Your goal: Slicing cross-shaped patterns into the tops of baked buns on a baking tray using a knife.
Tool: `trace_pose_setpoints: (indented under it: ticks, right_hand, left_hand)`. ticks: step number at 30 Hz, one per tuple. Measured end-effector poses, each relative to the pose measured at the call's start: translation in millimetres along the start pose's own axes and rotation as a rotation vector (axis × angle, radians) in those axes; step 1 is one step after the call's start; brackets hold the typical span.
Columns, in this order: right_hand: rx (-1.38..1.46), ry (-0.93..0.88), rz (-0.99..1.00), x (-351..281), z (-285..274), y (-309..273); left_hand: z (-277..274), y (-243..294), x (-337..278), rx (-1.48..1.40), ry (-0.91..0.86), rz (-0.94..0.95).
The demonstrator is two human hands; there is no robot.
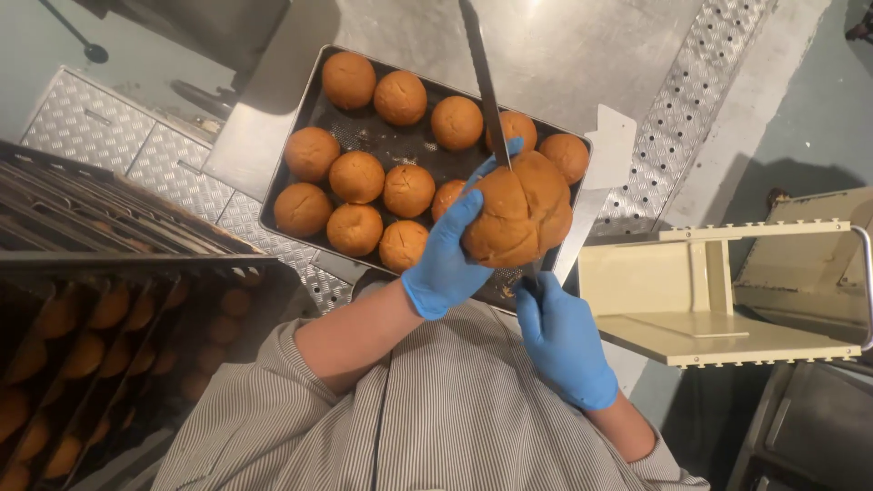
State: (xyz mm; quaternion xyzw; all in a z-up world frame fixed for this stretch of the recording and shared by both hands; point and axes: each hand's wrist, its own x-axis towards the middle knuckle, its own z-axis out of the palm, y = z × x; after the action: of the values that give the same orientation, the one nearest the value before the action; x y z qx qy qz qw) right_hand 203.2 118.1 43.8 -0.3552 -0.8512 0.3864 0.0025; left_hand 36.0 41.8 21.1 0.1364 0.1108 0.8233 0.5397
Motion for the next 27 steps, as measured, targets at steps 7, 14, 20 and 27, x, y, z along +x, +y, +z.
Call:
trace_pose_setpoints:
  ticks: [7, 14, 20, 27]
  right_hand:
    - [0.141, 0.078, 0.071, -28, -18, 44]
    - [0.386, 0.362, 0.254, -44, -35, 101]
    - [0.486, 0.454, 0.288, -57, -36, 118]
    - [0.480, 0.512, 0.331, -75, -33, 141]
  left_hand:
    - [-70, -7, 43, -0.156, 0.210, -0.033]
    - [-231, -129, 69, 0.857, 0.053, -0.580]
    - [-305, -174, 67, 1.450, -0.364, -0.885]
    - [-255, -142, 120, 1.875, 0.103, -0.719]
